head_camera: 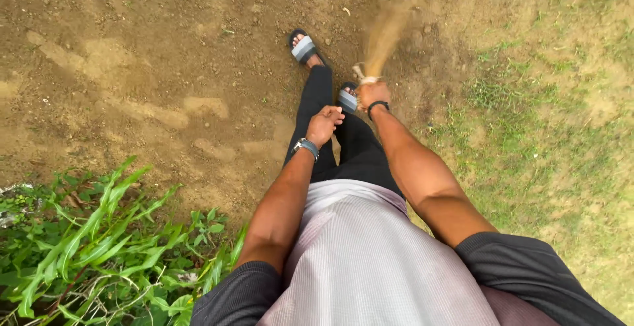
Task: Sweeping dirt and debris from an outdoor path and concrete area using a handheld broom.
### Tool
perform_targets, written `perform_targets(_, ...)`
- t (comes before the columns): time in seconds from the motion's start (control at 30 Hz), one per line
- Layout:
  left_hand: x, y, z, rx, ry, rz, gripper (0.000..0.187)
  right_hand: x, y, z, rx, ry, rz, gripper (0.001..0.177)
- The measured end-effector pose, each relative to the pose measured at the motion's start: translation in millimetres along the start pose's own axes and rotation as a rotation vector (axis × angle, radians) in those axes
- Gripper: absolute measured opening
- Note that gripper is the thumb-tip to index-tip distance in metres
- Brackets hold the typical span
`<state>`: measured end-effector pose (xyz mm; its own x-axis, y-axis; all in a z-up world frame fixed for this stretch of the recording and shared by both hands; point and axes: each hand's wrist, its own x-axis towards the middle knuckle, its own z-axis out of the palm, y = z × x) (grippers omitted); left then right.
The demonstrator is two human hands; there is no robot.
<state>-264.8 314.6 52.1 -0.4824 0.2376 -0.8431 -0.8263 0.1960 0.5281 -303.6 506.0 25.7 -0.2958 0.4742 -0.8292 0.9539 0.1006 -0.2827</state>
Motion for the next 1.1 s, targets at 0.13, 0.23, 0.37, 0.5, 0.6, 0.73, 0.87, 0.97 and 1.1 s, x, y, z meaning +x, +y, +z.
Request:
perform_targets(0.13, 34, -20, -39, 0.077, 0.056, 0.049, 0.021, -21, -66, 34, -0.113, -0.168, -0.072, 0.028)
perform_targets(0.23, 62, -31, -67, -0.034, 0.103, 0.039, 0.016, -38, -107, 39, -0.318, -0.187, -0.802, 0.032)
perform_targets(0.37, 81, -35, -94, -0.217, 0.048, 0.015, 0.013, -79, -147, 25, 0.006, -0.328, -0.401, 0.043)
perform_targets(0.5, 110, -29, -110, -0.367, 0.005, 0.041, 0.014, -49, -158, 49, 0.218, -0.171, -0.067, 0.023)
perform_targets(0.6, 118, -18, -119, -0.309, 0.041, 0.091, 0.014, -23, -192, 70, 0.277, -0.03, 0.02, 0.021)
perform_targets(0.73, 99, 45, -124, -0.164, 0.063, -0.087, 0.015, -23, -229, 69, 0.133, -0.326, -0.002, 0.021)
perform_targets(0.87, 106, 58, -127, -0.153, 0.055, -0.056, 0.02, -32, -250, 51, 0.036, -0.484, -0.253, 0.029)
perform_targets(0.97, 97, 78, -125, -0.167, 0.093, -0.042, 0.024, -34, -257, 49, 0.068, -0.424, -0.324, 0.032)
perform_targets(1.1, 92, 74, -116, -0.274, 0.143, -0.012, 0.026, 10, -274, 69, 0.156, -0.19, -0.33, 0.015)
